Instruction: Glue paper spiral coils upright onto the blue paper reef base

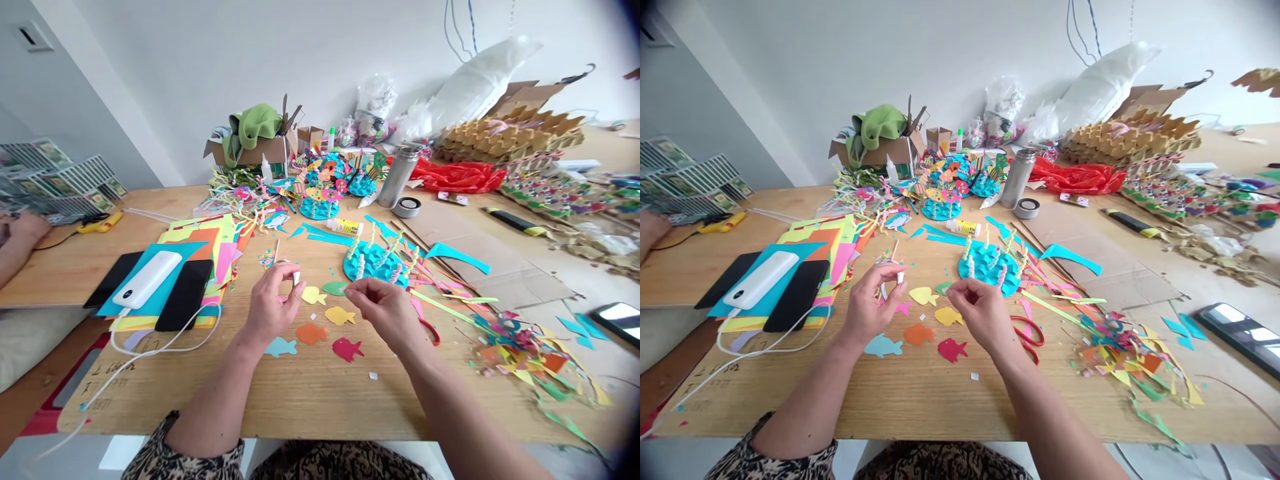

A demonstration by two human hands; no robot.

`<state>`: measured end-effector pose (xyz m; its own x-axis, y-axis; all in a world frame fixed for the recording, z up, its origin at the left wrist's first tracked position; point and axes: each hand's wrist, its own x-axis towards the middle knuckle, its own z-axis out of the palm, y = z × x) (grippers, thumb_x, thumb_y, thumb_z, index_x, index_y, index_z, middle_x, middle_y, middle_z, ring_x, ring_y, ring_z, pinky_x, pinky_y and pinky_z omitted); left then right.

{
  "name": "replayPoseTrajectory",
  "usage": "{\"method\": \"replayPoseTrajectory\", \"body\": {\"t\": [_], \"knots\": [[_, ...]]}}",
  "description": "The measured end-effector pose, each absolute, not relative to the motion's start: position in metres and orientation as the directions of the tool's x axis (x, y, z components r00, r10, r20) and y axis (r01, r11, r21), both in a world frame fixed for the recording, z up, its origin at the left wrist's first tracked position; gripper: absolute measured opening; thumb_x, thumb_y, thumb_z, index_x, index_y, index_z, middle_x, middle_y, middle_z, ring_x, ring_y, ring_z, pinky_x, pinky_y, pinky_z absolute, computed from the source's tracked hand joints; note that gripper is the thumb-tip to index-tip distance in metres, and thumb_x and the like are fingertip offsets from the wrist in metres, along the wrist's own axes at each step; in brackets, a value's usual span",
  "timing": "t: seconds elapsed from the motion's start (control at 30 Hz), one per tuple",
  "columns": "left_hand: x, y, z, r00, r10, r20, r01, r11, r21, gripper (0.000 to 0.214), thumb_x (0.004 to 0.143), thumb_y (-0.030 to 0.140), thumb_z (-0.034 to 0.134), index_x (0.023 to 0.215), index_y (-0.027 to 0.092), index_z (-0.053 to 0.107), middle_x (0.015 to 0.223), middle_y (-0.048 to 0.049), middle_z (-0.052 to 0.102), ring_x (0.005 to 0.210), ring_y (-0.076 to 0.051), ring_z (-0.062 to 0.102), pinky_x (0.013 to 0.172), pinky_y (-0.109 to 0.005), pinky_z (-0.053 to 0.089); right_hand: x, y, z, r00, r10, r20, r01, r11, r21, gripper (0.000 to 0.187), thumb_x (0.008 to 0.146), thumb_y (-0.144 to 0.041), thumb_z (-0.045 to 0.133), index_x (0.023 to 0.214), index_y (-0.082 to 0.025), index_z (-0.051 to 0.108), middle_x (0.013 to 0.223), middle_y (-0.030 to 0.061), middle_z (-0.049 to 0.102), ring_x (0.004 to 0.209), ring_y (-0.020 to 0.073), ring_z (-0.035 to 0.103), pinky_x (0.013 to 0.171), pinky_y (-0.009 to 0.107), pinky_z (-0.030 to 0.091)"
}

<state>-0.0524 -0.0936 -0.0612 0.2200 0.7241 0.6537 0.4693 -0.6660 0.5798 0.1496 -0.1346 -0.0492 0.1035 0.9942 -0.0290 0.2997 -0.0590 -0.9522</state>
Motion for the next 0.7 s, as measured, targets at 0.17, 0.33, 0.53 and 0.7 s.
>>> {"method": "replayPoseTrajectory", "body": {"t": [0.17,0.33,0.53,0.7], "knots": [[-0.051,-0.094,-0.059,0.267,0.634,0.725,0.477,-0.741,0.472,0.015,0.083,0.015,0.056,0.096,0.019,0.060,0.097,-0.0077,0.066,0.096,-0.019,0.062,0.091,-0.039,0.050,0.152,-0.150,-0.068,0.105,0.977,-0.187,0.200,-0.205,-0.958,0.032,0.072,-0.046,0.063,0.073,-0.014,0.063,0.048,-0.0066,0.040,0.042,0.0061,0.028,0.039,0.021,0.020],[-0.046,-0.099,-0.056,0.321,0.587,0.744,0.466,-0.781,0.415,0.019,0.082,0.015,0.057,0.101,0.019,0.060,0.101,-0.0084,0.063,0.098,-0.019,0.061,0.089,-0.038,0.051,0.154,-0.174,-0.077,0.092,0.967,-0.239,0.221,-0.254,-0.942,0.027,0.074,-0.042,0.062,0.073,-0.015,0.062,0.050,-0.0055,0.045,0.041,0.0064,0.033,0.039,0.021,0.022],[-0.044,-0.103,-0.052,0.276,0.602,0.749,0.458,-0.768,0.448,0.024,0.078,0.019,0.066,0.101,0.020,0.059,0.102,-0.0072,0.063,0.102,-0.021,0.059,0.094,-0.040,0.048,0.164,-0.183,-0.077,-0.057,0.984,-0.168,0.393,-0.132,-0.910,0.022,0.080,-0.035,0.055,0.076,-0.014,0.061,0.060,-0.0021,0.053,0.050,0.0082,0.042,0.046,0.022,0.030],[-0.043,-0.102,-0.059,0.228,0.704,0.672,0.310,-0.707,0.636,0.030,0.077,0.012,0.063,0.106,0.020,0.059,0.108,-0.0076,0.059,0.102,-0.020,0.060,0.088,-0.036,0.053,0.171,-0.175,-0.067,-0.178,0.976,-0.129,0.500,-0.023,-0.866,0.018,0.081,-0.030,0.055,0.078,-0.015,0.063,0.064,-0.0010,0.057,0.057,0.0096,0.045,0.051,0.023,0.034]]}}
